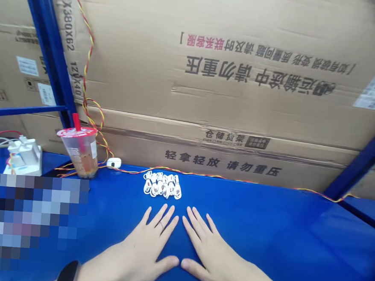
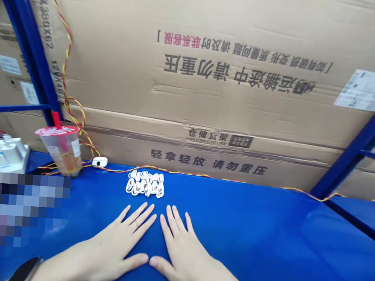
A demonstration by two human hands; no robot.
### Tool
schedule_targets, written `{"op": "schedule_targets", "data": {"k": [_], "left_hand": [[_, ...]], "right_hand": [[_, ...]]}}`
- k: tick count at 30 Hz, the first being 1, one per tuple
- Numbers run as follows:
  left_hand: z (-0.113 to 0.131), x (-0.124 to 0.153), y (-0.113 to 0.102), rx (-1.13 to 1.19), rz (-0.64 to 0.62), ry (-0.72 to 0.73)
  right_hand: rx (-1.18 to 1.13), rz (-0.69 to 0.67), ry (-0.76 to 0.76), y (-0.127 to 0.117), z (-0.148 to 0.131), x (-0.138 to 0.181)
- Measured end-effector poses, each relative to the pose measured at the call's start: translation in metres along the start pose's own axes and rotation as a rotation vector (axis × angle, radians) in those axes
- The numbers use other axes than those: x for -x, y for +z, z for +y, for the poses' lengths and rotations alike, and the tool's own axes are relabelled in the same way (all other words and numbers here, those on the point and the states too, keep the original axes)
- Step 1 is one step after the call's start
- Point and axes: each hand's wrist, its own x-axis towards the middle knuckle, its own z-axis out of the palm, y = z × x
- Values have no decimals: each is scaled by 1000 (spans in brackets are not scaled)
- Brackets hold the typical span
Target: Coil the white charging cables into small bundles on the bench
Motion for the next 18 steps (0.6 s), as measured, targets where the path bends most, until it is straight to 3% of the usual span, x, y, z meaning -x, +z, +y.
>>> {"op": "schedule_targets", "data": {"k": [5,8,11,14,18], "left_hand": [[21,12,-25,-7,-114,-56],[27,14,-27,-49,-127,-32],[23,9,-9,-77,-189,-27],[16,4,16,-150,-149,-61],[14,8,35,-196,-134,47]], "right_hand": [[72,-44,21,-14,-15,11],[156,-31,-45,-7,-12,11],[331,96,-147,21,4,7],[529,308,-228,58,23,6],[669,446,-318,92,33,10]]}}
